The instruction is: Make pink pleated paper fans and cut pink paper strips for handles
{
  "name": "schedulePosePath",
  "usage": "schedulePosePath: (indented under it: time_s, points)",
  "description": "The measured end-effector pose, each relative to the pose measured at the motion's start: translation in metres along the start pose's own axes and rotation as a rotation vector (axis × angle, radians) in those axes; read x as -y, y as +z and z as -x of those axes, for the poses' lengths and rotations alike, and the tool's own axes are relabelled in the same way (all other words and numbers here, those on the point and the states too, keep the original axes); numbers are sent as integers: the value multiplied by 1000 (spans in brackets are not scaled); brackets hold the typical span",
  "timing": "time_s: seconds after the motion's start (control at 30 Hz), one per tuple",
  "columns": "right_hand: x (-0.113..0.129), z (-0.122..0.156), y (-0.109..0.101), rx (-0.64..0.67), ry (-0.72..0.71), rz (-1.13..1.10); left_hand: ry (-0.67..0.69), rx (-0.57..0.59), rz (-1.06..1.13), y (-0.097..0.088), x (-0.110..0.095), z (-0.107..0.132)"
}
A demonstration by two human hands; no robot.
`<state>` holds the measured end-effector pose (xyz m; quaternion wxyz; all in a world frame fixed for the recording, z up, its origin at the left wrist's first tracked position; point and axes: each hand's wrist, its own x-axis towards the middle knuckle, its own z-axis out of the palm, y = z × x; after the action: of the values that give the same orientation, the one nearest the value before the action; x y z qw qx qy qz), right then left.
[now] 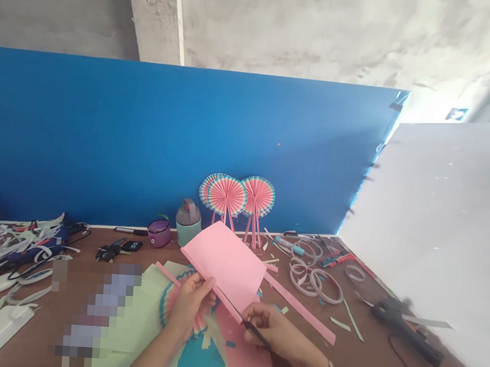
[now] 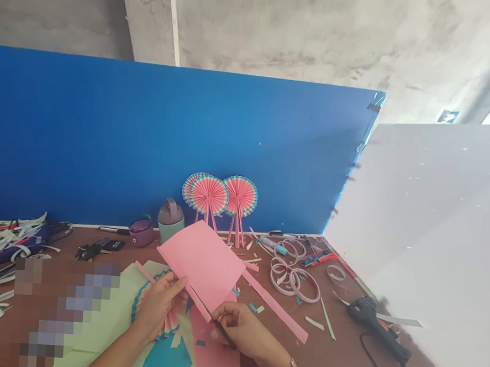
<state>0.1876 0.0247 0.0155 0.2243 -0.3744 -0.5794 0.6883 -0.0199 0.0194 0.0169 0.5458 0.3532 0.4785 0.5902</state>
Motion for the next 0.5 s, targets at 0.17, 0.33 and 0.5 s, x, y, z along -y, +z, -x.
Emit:
schedulePosePath:
  time_s: [0.17, 0.33, 0.5]
  points:
    - [-7, -3, -2, -14, 9, 1, 6, -27, -2, -4, 5, -3]
    - [-5, -1, 0, -7, 41, -33, -3, -24, 11, 0, 4, -1]
    - [2, 1, 4, -9, 42, -58, -1, -26, -5, 3, -1, 2]
